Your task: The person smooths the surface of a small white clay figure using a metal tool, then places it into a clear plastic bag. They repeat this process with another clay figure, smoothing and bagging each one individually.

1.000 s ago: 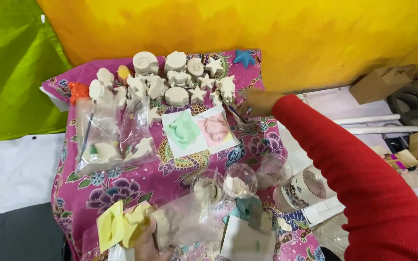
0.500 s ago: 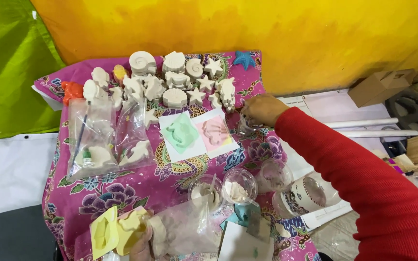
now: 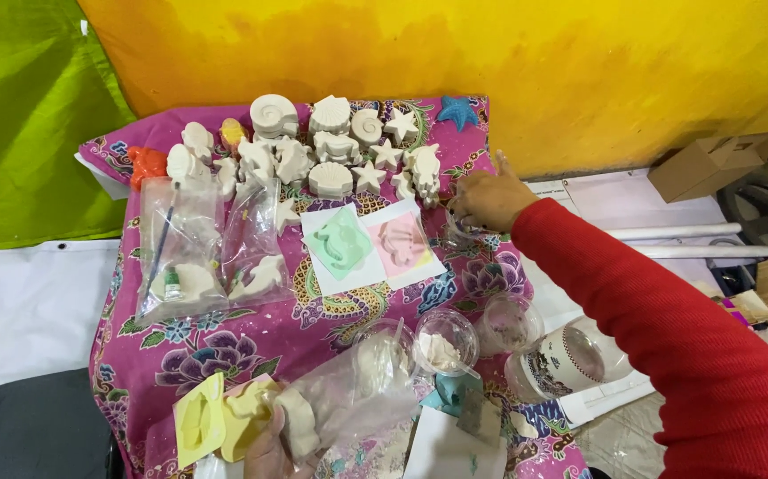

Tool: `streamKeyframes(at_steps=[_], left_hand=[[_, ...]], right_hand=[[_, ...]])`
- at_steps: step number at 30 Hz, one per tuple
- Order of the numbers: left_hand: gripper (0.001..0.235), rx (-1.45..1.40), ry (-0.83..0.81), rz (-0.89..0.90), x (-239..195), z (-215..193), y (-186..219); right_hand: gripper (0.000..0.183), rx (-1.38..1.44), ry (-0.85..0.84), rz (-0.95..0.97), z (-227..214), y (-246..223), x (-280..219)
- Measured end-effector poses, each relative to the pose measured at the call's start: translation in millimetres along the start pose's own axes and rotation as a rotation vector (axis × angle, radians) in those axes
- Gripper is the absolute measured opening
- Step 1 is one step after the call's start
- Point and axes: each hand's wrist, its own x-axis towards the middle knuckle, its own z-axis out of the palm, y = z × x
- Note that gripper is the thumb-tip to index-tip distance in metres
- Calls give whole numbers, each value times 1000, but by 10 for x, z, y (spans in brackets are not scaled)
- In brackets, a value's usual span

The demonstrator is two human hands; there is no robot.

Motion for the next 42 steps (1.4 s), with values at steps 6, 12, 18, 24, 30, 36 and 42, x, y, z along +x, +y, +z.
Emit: streamKeyframes(at_steps=[6, 12, 18, 24, 30, 36, 42], left_hand=[[60, -71, -281, 19, 39, -130, 1], [50, -136, -289, 44, -16, -17, -6], [49, -75, 58, -30, -363, 490, 158], [55, -301, -632, 23, -393, 469, 143], [61, -293, -589, 37, -491, 490, 173], [60, -346, -750, 167, -591, 493, 357], [30, -279, -558, 153, -707, 598, 415]], right_hand=[[24, 14, 69, 10, -16, 105, -49], [21, -7, 228, -22, -69, 182, -217], [12, 20, 684, -261, -305, 241, -507], [8, 365, 846, -41, -699, 59, -1243], [8, 821, 755, 146, -908, -832, -2114], [18, 1989, 570, 22, -374, -1164, -2183], [10, 1869, 664, 325, -76, -1743, -2000]])
